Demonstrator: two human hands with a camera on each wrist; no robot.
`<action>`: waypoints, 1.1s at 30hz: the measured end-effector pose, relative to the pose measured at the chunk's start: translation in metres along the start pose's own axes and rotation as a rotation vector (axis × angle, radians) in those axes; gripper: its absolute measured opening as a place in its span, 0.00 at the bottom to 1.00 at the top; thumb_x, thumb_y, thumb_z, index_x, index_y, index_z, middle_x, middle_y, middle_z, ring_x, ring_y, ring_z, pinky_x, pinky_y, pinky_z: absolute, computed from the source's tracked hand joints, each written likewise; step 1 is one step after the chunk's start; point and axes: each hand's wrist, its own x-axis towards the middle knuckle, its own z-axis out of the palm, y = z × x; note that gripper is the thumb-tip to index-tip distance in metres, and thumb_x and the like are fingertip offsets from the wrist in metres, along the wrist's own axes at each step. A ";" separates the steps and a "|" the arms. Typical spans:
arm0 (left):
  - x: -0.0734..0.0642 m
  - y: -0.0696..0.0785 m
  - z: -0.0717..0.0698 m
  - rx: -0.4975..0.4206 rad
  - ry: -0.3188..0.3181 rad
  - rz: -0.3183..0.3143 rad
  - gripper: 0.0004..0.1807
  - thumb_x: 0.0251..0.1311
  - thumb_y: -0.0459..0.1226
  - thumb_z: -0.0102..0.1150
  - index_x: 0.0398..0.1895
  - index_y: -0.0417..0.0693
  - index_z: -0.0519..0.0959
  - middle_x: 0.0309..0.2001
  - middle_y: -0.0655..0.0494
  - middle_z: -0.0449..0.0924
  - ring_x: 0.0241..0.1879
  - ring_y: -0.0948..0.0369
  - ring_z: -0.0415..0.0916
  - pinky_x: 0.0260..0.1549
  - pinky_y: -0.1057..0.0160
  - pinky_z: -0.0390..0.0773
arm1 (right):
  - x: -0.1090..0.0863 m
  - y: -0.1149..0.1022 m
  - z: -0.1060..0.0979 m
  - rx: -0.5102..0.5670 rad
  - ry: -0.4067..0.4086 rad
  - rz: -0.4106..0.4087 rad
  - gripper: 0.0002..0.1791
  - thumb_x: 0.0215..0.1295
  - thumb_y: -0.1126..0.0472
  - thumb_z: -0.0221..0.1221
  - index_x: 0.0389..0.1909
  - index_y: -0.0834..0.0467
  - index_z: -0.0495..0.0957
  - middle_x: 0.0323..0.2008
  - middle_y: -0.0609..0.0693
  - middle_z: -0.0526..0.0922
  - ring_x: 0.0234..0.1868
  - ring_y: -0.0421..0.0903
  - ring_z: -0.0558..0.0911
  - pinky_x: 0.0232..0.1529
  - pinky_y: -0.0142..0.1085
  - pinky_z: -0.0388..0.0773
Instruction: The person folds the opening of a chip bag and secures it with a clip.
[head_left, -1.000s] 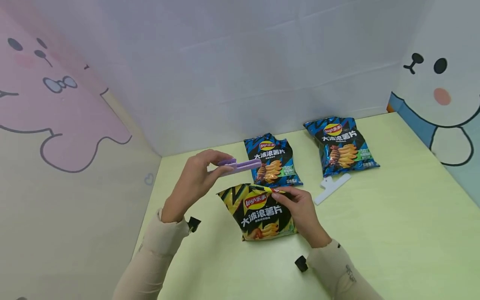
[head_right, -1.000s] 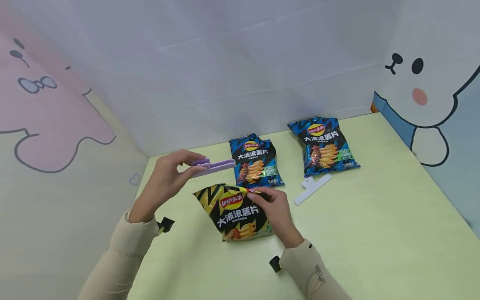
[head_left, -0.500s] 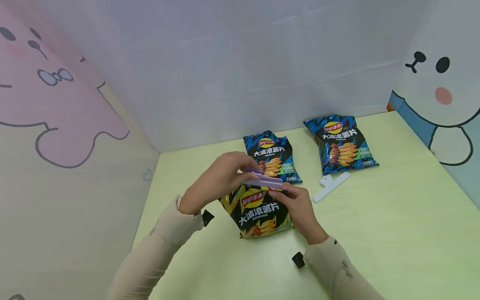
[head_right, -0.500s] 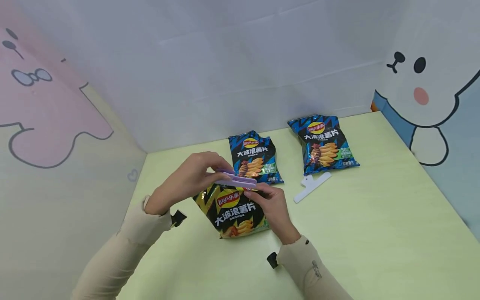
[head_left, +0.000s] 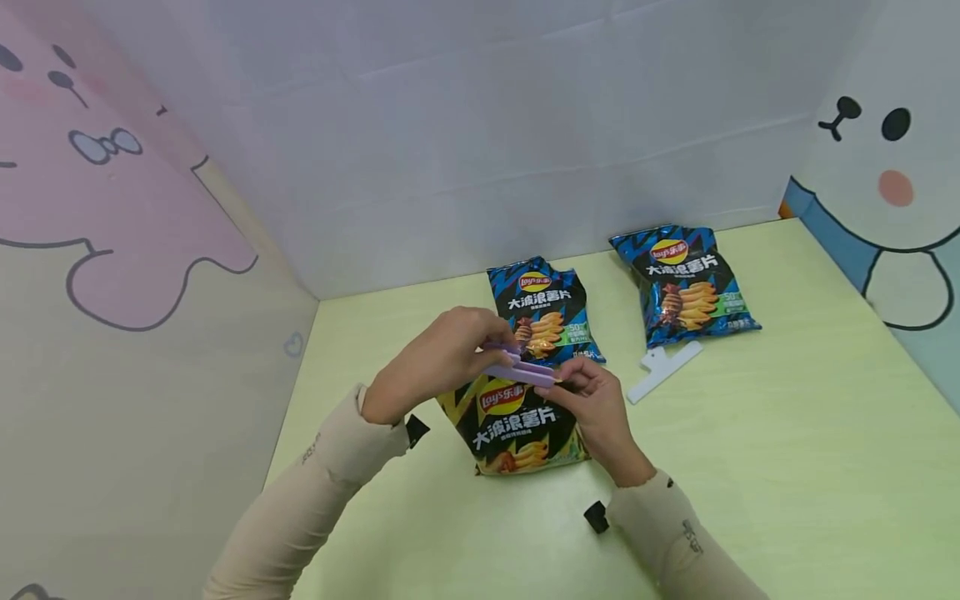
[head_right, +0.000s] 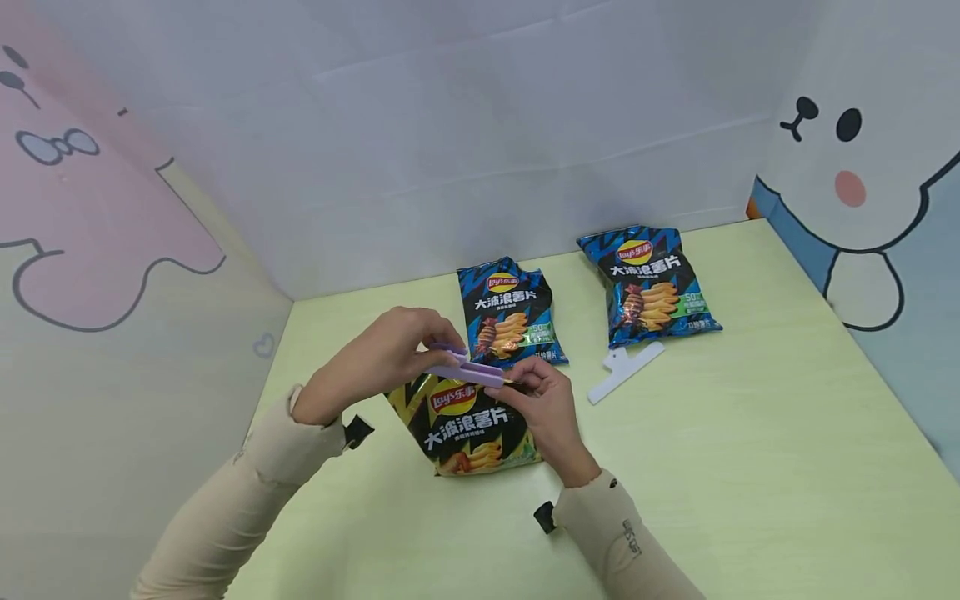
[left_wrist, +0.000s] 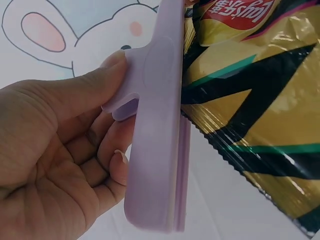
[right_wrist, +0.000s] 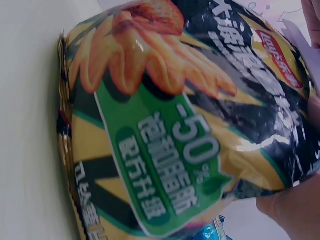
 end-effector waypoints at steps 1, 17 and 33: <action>0.000 -0.001 0.000 -0.003 -0.002 -0.003 0.08 0.65 0.38 0.65 0.44 0.47 0.87 0.41 0.56 0.88 0.35 0.64 0.81 0.37 0.66 0.83 | 0.000 0.000 0.000 0.001 -0.009 -0.002 0.14 0.59 0.72 0.69 0.34 0.53 0.75 0.34 0.39 0.89 0.42 0.38 0.85 0.46 0.31 0.86; 0.001 -0.001 0.007 0.001 -0.035 -0.003 0.07 0.64 0.37 0.66 0.43 0.48 0.87 0.40 0.57 0.88 0.35 0.64 0.82 0.38 0.65 0.84 | -0.003 0.005 -0.007 -0.272 -0.101 0.043 0.15 0.58 0.64 0.72 0.44 0.62 0.80 0.37 0.37 0.85 0.41 0.38 0.79 0.46 0.28 0.78; 0.009 0.004 0.020 -0.010 -0.077 0.022 0.05 0.65 0.39 0.66 0.41 0.51 0.88 0.38 0.60 0.89 0.34 0.67 0.80 0.37 0.68 0.82 | -0.003 0.010 -0.009 -0.363 -0.088 0.033 0.11 0.56 0.60 0.74 0.35 0.61 0.83 0.37 0.43 0.88 0.41 0.39 0.80 0.44 0.31 0.78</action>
